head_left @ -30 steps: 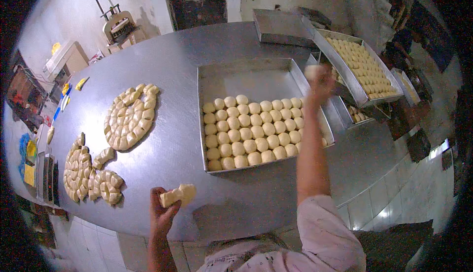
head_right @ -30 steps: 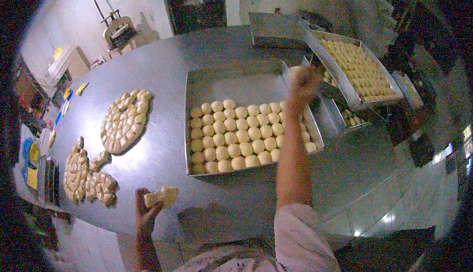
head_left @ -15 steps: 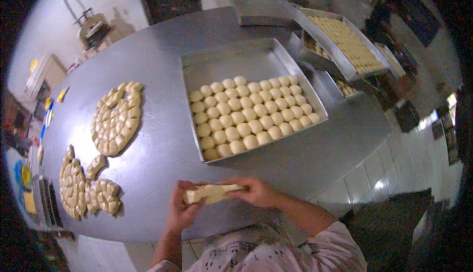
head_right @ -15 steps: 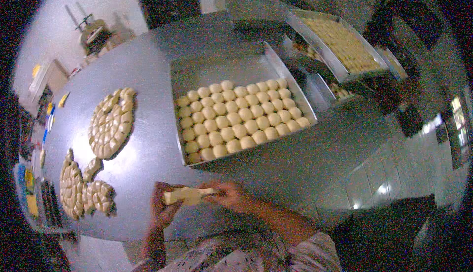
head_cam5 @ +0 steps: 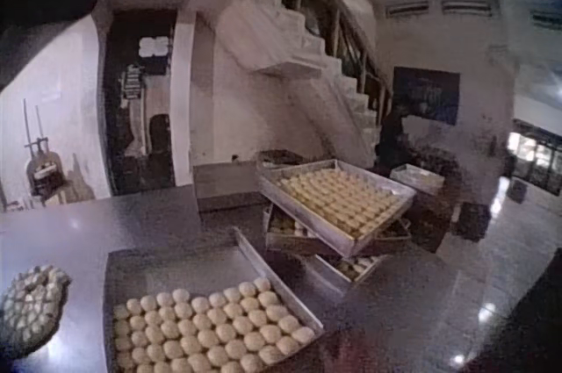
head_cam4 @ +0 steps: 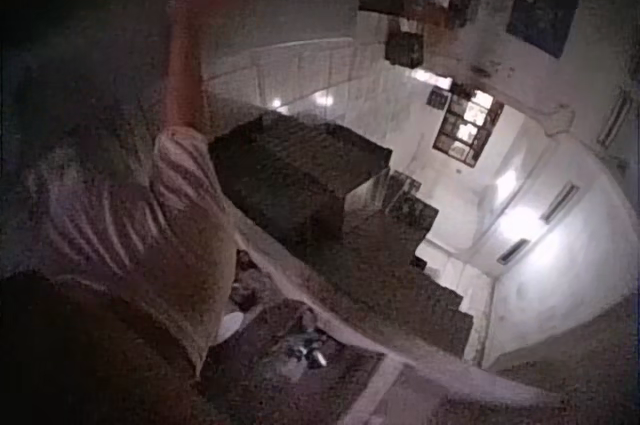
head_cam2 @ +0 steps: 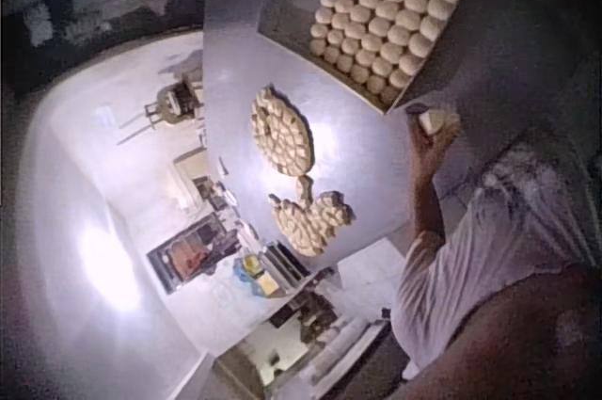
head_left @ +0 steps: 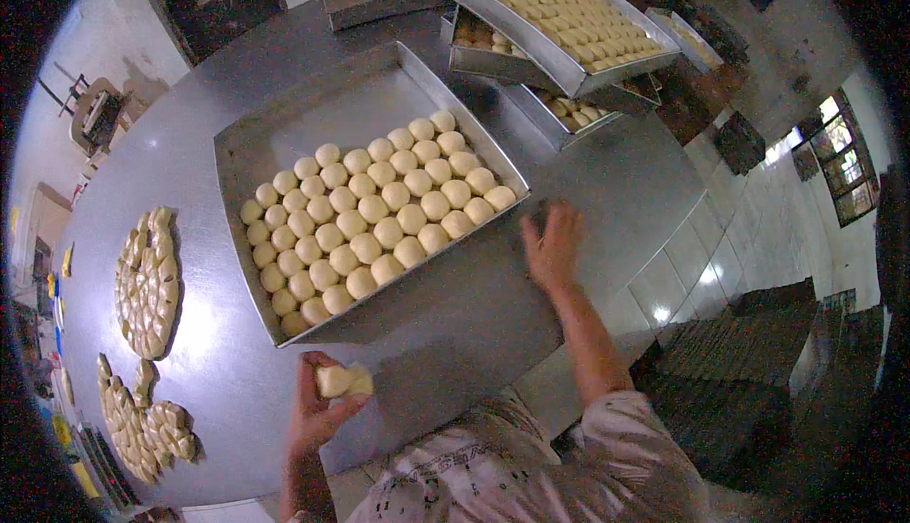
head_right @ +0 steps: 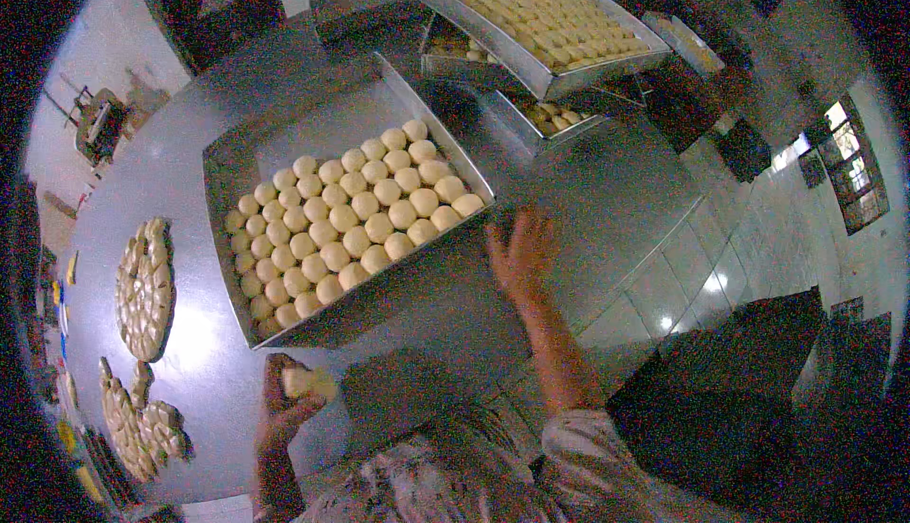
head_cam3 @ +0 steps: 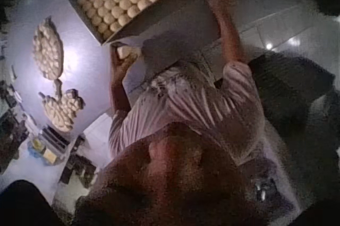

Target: The person rolls pieces of dough by hand and places them into a metal tray in a production area.

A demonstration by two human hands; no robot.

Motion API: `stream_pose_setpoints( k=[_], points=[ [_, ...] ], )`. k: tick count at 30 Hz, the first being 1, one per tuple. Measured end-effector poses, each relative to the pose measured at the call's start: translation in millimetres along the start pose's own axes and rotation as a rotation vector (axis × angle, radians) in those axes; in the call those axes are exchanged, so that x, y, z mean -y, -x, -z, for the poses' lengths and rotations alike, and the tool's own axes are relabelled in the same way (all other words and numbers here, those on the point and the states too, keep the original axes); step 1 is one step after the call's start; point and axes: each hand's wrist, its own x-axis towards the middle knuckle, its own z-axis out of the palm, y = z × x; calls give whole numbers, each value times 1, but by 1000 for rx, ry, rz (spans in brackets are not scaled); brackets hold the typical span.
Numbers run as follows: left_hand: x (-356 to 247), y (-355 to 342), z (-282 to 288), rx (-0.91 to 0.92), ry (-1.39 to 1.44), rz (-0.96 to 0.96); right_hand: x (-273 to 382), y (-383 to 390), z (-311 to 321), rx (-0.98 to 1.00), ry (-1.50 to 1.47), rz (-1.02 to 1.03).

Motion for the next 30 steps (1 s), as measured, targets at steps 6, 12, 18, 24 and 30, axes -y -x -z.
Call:
stream_pose_setpoints(
  k=[6,12,18,24,30],
  points=[
    [-3,-1,-18,-87,19,-24,-43,9,34,111,83,105],
    [8,-13,-43,-2,-298,-83,-15,-22,-3,58,-59,73],
    [4,-2,-40,-172,-79,-33,-92,-58,27,-108,150,10],
    [-1,-3,-58,-157,-128,-52,-44,-18,10,-111,-103,326],
    [5,3,-44,-156,-120,-106,-87,-65,18,-44,2,-55]
  ],
)
